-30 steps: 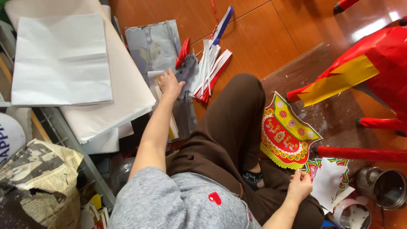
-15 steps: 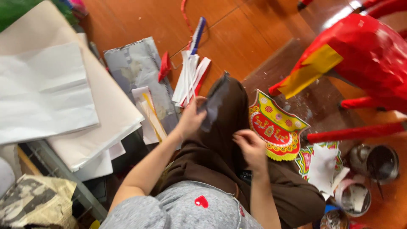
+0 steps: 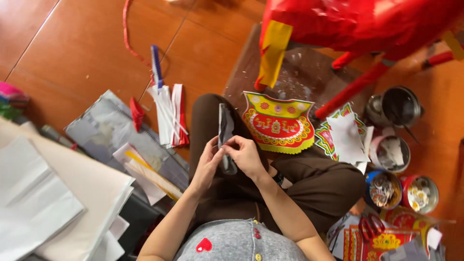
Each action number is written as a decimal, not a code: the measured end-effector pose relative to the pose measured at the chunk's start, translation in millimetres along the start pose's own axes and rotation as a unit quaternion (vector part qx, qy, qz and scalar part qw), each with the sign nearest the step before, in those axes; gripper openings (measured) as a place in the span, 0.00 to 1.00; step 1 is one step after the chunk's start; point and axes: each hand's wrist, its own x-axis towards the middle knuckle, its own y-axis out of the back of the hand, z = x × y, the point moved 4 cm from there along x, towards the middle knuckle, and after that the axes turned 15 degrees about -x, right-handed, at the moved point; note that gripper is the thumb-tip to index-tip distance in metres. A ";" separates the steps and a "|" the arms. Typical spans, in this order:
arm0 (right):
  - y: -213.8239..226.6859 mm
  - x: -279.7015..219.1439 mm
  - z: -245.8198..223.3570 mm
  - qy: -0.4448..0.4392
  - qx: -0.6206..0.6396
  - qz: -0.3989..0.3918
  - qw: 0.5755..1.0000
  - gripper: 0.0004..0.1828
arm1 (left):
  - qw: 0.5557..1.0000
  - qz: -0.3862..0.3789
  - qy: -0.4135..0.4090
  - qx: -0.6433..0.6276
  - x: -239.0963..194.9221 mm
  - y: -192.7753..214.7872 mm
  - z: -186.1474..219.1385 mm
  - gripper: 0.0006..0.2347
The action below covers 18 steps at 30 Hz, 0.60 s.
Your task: Decorating red paper horses with yellow strips and colorful paper patterns using glue and scissors
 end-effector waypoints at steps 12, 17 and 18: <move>-26.1 3.2 34.7 0.015 0.180 -0.092 0.979 0.12 | 0.958 0.268 0.080 -0.063 21.5 61.1 -24.7 0.11; 8.0 16.4 54.0 -0.027 0.282 0.012 0.959 0.12 | 0.943 0.323 -0.040 0.070 24.4 189.7 -17.8 0.11; 17.4 21.0 61.3 -0.028 0.284 0.018 0.958 0.12 | 0.945 0.318 -0.038 0.073 14.9 208.9 -6.0 0.11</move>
